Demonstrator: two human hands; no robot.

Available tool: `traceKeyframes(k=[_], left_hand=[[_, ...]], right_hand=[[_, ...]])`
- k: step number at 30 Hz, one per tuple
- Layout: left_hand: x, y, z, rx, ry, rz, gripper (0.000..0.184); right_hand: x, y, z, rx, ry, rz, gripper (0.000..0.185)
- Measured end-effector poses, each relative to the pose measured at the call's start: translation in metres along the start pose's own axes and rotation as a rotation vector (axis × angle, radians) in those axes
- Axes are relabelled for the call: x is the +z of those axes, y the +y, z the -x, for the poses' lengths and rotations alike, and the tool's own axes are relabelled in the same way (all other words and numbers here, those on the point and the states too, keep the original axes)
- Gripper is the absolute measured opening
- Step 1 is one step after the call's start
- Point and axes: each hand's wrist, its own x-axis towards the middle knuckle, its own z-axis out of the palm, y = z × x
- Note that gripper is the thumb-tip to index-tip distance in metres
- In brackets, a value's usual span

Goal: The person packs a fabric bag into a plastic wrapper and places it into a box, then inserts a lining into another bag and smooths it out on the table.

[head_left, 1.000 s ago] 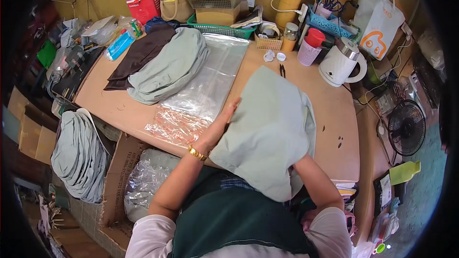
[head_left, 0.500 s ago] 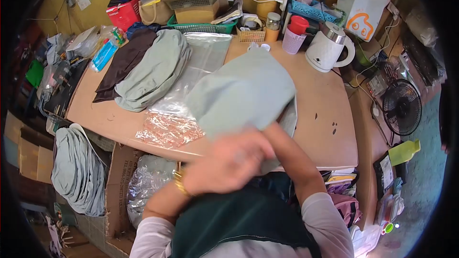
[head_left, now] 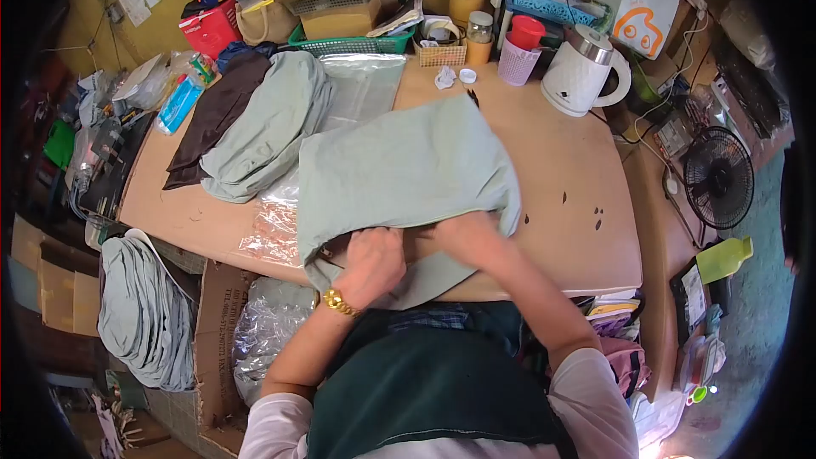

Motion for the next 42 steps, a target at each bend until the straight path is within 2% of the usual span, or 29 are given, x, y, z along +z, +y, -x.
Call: traceKeyframes(k=[1, 3, 8, 10, 11, 13, 14, 16, 17, 22, 24, 27, 28, 30, 31, 32, 34, 35, 36, 38, 40, 42], left_hand=[[0.010, -0.002, 0.001, 0.004, -0.006, -0.001, 0.020], [0.023, -0.001, 0.002, 0.006, -0.098, 0.043, 0.023], [0.038, 0.008, -0.015, -0.049, -0.082, 0.134, 0.023], [0.033, 0.013, -0.025, -0.176, -0.220, 0.079, 0.028], [0.034, 0.012, -0.026, -0.169, -0.224, 0.080, 0.028], [0.039, 0.011, -0.029, -0.095, -0.044, -0.003, 0.033], [0.041, 0.011, -0.033, -0.092, -0.047, -0.002, 0.033], [0.042, 0.011, -0.045, -0.180, -0.247, 0.210, 0.035], [0.045, 0.008, -0.051, -0.183, -0.258, 0.246, 0.035], [0.066, -0.006, -0.097, 0.037, -0.054, 0.172, 0.034], [0.073, -0.014, -0.111, 0.129, 0.007, 0.127, 0.034], [0.081, -0.015, -0.106, 0.350, 0.177, 0.056, 0.034], [0.074, -0.006, -0.094, 0.372, 0.166, 0.065, 0.034], [0.046, 0.022, -0.050, 0.291, 0.012, 0.147, 0.031], [0.026, 0.039, -0.026, 0.218, -0.093, 0.190, 0.029], [0.016, 0.040, -0.007, 0.211, -0.102, 0.186, 0.029], [-0.002, 0.025, 0.025, 0.406, 0.134, 0.159, 0.028], [-0.002, 0.018, 0.031, 0.397, 0.125, 0.156, 0.028], [-0.001, 0.012, 0.036, 0.265, 0.165, 0.260, 0.028], [-0.001, 0.007, 0.039, 0.045, 0.211, 0.355, 0.032], [-0.002, 0.016, 0.028, -0.044, 0.203, 0.404, 0.031], [0.007, 0.015, 0.018, -0.154, 0.128, 0.464, 0.032]], right_hand=[[0.017, -0.006, 0.010, 0.004, 0.000, -0.006, 0.053], [0.049, -0.014, 0.033, -0.110, 0.126, 0.152, 0.068], [0.066, -0.010, 0.041, -0.111, 0.225, 0.103, 0.073], [0.067, -0.010, 0.040, -0.103, 0.245, 0.085, 0.073], [0.071, -0.008, 0.038, -0.109, 0.265, 0.076, 0.073], [0.071, -0.008, 0.039, -0.104, 0.283, 0.064, 0.072], [0.069, -0.010, 0.040, -0.085, 0.258, 0.105, 0.072], [0.068, -0.012, 0.040, -0.067, 0.229, 0.145, 0.073], [0.070, -0.013, 0.040, -0.063, 0.254, 0.136, 0.072], [0.070, -0.019, 0.045, -0.050, 0.235, 0.057, 0.069], [0.072, -0.019, 0.047, -0.067, 0.291, 0.035, 0.066], [0.062, -0.004, 0.048, -0.105, 0.226, -0.010, 0.067], [0.052, 0.004, 0.049, -0.110, 0.227, -0.013, 0.067], [0.024, 0.030, 0.055, 0.011, 0.022, -0.024, 0.066], [0.020, 0.053, 0.058, -0.031, 0.093, -0.081, 0.059], [0.017, 0.074, 0.059, -0.069, 0.162, -0.144, 0.054], [-0.036, 0.070, 0.070, 0.233, 0.092, -0.128, 0.042], [-0.032, 0.097, 0.066, 0.146, 0.239, -0.118, 0.038], [-0.034, 0.102, 0.063, 0.059, 0.388, -0.106, 0.035], [-0.032, 0.100, 0.062, 0.054, 0.422, -0.204, 0.031], [-0.028, 0.081, 0.062, 0.062, 0.457, -0.297, 0.028], [-0.010, 0.056, 0.063, 0.030, 0.354, -0.474, 0.022]])
